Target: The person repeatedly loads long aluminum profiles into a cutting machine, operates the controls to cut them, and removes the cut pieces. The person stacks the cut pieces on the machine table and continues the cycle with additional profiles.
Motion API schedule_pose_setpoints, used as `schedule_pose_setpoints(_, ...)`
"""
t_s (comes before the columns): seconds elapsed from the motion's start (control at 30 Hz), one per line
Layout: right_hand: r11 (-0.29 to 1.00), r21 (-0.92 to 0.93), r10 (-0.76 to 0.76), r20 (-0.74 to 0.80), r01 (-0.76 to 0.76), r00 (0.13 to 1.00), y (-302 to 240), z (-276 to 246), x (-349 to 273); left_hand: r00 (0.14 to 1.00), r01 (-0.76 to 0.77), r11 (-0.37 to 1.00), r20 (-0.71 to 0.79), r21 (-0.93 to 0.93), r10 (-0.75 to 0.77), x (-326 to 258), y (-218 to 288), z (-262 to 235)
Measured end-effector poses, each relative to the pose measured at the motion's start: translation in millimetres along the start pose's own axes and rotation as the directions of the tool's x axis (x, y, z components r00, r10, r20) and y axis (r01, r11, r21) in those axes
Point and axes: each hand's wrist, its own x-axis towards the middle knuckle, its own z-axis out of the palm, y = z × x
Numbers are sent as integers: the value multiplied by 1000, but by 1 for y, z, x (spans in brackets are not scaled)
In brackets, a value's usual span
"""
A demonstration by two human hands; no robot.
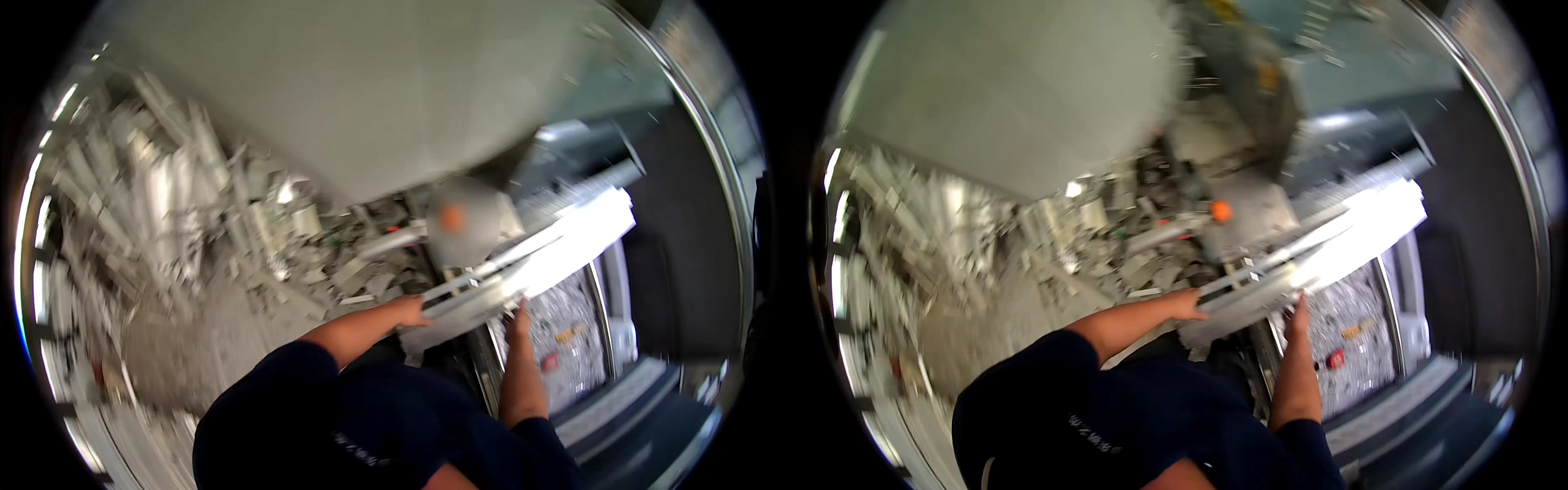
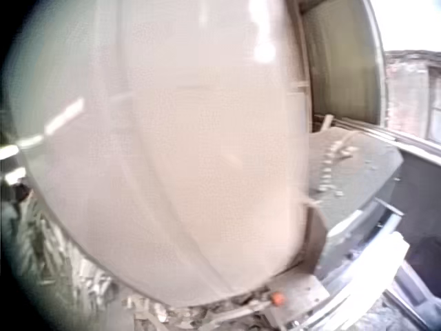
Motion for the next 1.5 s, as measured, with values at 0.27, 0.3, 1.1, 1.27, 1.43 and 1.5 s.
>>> schedule_pose_setpoints(0.27, 994, 105, -2, 8, 1, 1000, -19, 5, 5, 945, 103, 957, -326, 270, -10, -11, 29, 28)
schedule_pose_setpoints(0.3, 987, 163, 11, 5, -12, 1000, -19, 9, 10, 941, 166, 968, -323, 187, -100, -8, 26, 27)
schedule_pose_setpoints(1.1, 913, -400, 6, -188, -82, 982, 65, -35, -31, 942, 131, 962, -334, 241, -45, -33, -18, 22)
schedule_pose_setpoints(1.27, 952, -249, 129, -210, -181, 969, 78, -49, -124, 967, 160, 917, -243, 365, -71, -4, -1, 18)
schedule_pose_setpoints(1.43, 988, -87, 105, -257, -131, 961, 112, -74, -172, 915, 157, 938, -402, 309, -21, -19, -15, -5)
schedule_pose_setpoints(1.5, 995, 31, 104, -302, -99, 948, 124, -76, -190, 912, 106, 918, -405, 383, 64, -23, -27, -13)
